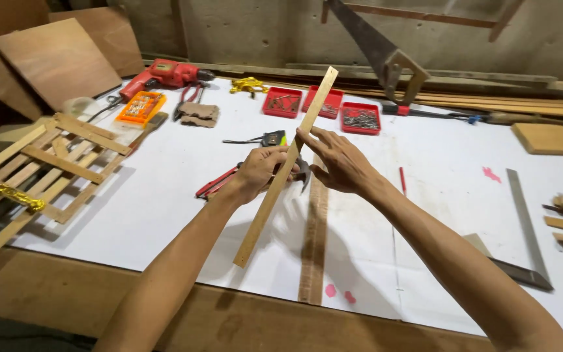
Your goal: Measuring, marking, and sanding small wood strips at a workbench to assemble a furniture component.
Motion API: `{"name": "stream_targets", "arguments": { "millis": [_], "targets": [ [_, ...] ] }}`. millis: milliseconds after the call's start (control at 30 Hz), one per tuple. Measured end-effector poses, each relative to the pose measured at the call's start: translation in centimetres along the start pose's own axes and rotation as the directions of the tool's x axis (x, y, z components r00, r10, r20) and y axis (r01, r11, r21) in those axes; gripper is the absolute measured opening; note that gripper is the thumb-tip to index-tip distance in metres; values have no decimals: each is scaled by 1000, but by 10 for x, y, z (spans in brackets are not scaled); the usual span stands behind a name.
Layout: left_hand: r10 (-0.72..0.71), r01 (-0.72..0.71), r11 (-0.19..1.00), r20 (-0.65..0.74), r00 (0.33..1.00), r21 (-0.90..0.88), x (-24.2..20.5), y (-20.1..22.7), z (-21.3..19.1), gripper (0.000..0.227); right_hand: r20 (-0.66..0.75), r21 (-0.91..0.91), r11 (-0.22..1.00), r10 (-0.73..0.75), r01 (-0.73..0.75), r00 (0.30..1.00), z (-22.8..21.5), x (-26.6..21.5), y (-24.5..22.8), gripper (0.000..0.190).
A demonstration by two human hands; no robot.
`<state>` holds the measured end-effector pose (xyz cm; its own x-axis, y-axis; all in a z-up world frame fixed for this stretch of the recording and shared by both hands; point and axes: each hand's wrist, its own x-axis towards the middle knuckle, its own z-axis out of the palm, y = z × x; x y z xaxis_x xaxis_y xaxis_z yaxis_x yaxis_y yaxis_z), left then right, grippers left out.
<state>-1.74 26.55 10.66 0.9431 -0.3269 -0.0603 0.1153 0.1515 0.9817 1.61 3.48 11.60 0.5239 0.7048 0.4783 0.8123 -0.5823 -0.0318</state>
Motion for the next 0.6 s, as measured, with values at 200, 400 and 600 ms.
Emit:
{"name": "stream_targets", "arguments": {
  "millis": [200,400,600],
  "targets": [
    [-54,48,996,83,995,75,40,-14,70,34,125,-12,973,232,-232,965,-43,-60,28,93],
    [-107,89,982,99,989,166,65,-39,135,46,153,-9,956,291,-293,944,-47,-124,69,76],
    [-138,92,872,60,989,482,67,-50,185,47,134,68,938,330,-341,934,-30,-174,86,63]
  ]
}}
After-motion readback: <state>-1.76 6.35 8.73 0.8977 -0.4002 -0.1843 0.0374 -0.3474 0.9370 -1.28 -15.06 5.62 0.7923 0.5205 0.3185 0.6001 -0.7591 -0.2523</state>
